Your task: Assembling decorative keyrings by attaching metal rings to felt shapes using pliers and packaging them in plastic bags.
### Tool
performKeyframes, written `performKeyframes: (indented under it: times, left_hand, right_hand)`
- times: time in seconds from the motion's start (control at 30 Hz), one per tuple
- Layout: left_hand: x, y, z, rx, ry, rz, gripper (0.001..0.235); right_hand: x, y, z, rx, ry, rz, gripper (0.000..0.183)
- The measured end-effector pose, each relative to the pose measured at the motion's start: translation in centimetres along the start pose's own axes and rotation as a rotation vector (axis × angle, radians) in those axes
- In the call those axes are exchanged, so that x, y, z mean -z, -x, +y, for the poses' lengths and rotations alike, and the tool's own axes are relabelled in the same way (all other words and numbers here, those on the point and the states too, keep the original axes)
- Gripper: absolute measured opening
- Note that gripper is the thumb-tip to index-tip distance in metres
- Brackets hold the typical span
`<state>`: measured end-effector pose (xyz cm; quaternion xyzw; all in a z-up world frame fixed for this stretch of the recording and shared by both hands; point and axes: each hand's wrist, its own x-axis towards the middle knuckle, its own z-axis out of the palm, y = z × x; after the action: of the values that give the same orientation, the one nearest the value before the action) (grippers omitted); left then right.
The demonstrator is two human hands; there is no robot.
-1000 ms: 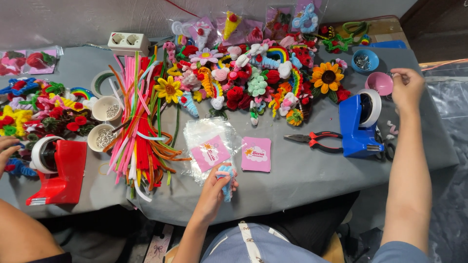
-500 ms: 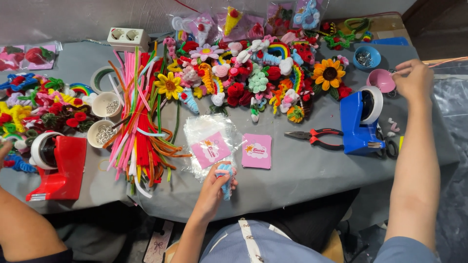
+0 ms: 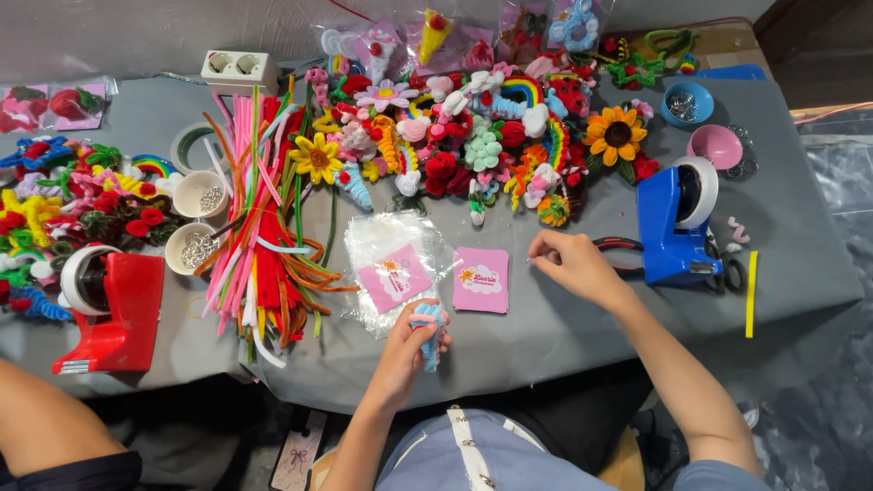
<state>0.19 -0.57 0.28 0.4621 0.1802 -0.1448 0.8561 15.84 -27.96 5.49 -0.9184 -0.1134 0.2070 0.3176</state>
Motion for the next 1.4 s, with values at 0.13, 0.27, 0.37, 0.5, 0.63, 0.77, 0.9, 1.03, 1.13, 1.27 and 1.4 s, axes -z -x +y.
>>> performKeyframes:
  times: [0.13, 0.27, 0.37, 0.5, 0.63, 0.77, 0.9, 1.03, 1.13, 1.27, 1.4]
  left_hand:
    - [0.4, 0.5, 0.1, 0.007, 0.006, 0.021, 0.039]
    - [1.0, 0.4, -0.1, 0.025, 0.006, 0.052, 0.040]
    - [0.8, 0.9, 0.6, 0.010, -0.007, 0.024, 0.041]
    - [1.0, 0.6, 0.2, 0.001, 0.005, 0.007, 0.040]
    - [1.1, 0.4, -0.2, -0.007, 0.008, 0.015, 0.039]
    - [1.1, 0.3, -0.4, -0.007, 0.040, 0.044, 0.038]
    - [0.6, 0.7, 0.2, 0.008, 0.026, 0.095, 0.041]
    - [0.6, 0.6, 0.2, 0.010, 0.035, 0.091, 0.040]
    - [0.5, 0.5, 0.0, 0.012, 0.035, 0.081, 0.039]
    - [0.6, 0.4, -0.1, -0.003, 0.019, 0.045, 0.039]
    - [0.8, 0.4, -0.2, -0.001, 0.020, 0.048, 0.039]
  right_hand:
    - [-1.6, -0.7, 0.4, 0.022, 0.077, 0.028, 0.006]
    - [0.1, -0.1, -1.0, 0.028, 0.135, 0.062, 0.012]
    - [4.5, -0.7, -0.2, 0.150, 0.168, 0.386, 0.022]
    - [14.3, -5.5, 7.6, 0.385, 0.237, 0.864, 0.020]
    - [21.5, -13.9, 19.2, 0.218, 0.313, 0.960, 0.015]
    - [22.6, -16.6, 19.9, -0.152, 0.381, 0.628, 0.005]
    - [21.7, -17.9, 20.3, -0.337, 0.449, 0.491, 0.021]
    - [21.2, -17.5, 19.9, -0.287, 0.462, 0.540, 0.009]
    - [21.6, -16.5, 19.3, -0.220, 0.396, 0.597, 0.008]
    - [22.0, -16.1, 19.2, -0.134, 0.213, 0.603, 0.020]
    - [22.9, -15.9, 19.6, -0.133, 0.156, 0.628, 0.024]
